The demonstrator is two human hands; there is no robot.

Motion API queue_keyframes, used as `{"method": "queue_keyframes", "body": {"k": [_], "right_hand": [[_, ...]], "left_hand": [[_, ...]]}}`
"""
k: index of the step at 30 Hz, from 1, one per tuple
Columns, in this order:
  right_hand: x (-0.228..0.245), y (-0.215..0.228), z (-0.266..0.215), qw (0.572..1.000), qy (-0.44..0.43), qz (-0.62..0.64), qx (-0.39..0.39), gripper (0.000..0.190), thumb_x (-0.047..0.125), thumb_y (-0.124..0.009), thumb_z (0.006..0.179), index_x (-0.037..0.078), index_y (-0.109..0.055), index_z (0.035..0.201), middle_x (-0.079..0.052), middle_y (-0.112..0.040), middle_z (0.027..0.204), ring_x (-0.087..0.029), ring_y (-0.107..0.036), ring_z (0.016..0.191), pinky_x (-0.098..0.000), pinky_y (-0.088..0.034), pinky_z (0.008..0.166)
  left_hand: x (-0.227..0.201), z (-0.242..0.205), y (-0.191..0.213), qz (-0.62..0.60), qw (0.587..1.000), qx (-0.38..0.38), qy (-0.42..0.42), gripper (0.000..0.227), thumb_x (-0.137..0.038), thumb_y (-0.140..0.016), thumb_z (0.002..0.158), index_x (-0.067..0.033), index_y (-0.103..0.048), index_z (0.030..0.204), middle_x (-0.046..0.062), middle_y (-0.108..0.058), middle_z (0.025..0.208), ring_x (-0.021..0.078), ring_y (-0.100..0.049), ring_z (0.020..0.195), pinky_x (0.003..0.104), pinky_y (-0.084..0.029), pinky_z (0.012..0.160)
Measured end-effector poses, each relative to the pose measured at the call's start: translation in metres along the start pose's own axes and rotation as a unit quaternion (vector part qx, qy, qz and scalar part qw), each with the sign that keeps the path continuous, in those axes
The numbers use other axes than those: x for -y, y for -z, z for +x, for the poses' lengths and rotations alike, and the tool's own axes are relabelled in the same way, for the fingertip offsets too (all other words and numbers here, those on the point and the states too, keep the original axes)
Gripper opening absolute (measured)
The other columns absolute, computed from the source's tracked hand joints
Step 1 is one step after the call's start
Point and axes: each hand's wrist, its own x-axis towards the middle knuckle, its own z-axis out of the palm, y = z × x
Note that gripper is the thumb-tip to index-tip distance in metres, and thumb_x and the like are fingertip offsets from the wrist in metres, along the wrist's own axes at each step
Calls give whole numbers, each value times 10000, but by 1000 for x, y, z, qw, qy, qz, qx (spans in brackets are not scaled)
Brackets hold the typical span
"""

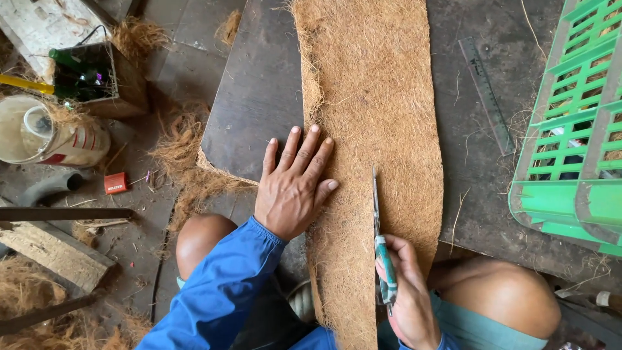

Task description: The person measures a rectangular piece of coco fiber matting with a ruler and then uses shears to cut a strip from the mat. The person holds the mat steady with one hand while cutting with the other.

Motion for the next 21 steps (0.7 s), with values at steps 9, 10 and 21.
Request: {"method": "queue_keyframes", "body": {"k": [9,10,21], "right_hand": [[0,-3,-2,1000,5,-16,1,564,275,-601,853,-5,-496,1331,-192,-693,1179,-179,-590,1000,-305,-458,841],[-1,-2,-1,1000,5,-15,1,564,275,-601,853,-5,-496,1331,-192,-693,1179,-179,-590,1000,-305,-458,841],[-16,12,4,1000,12,-26,-3,420,163,-606,896,-3,-510,1269,-165,-594,847,-150,-476,441,-265,-415,353]], "left_hand": [[-2,0,-1,15,1000,-10,1,639,-561,-371,1014,-178,-401,1524,89,-349,1602,338,-306,1485,565,-218,1175],[-2,0,-1,16,1000,-10,1,639,-561,-371,1014,-178,-401,1524,89,-349,1602,338,-306,1485,565,-218,1175],[-4,0,0,18,1000,-25,-4,630,-548,-392,1013,-163,-427,1509,103,-371,1590,338,-343,1471,557,-243,1170]]}}
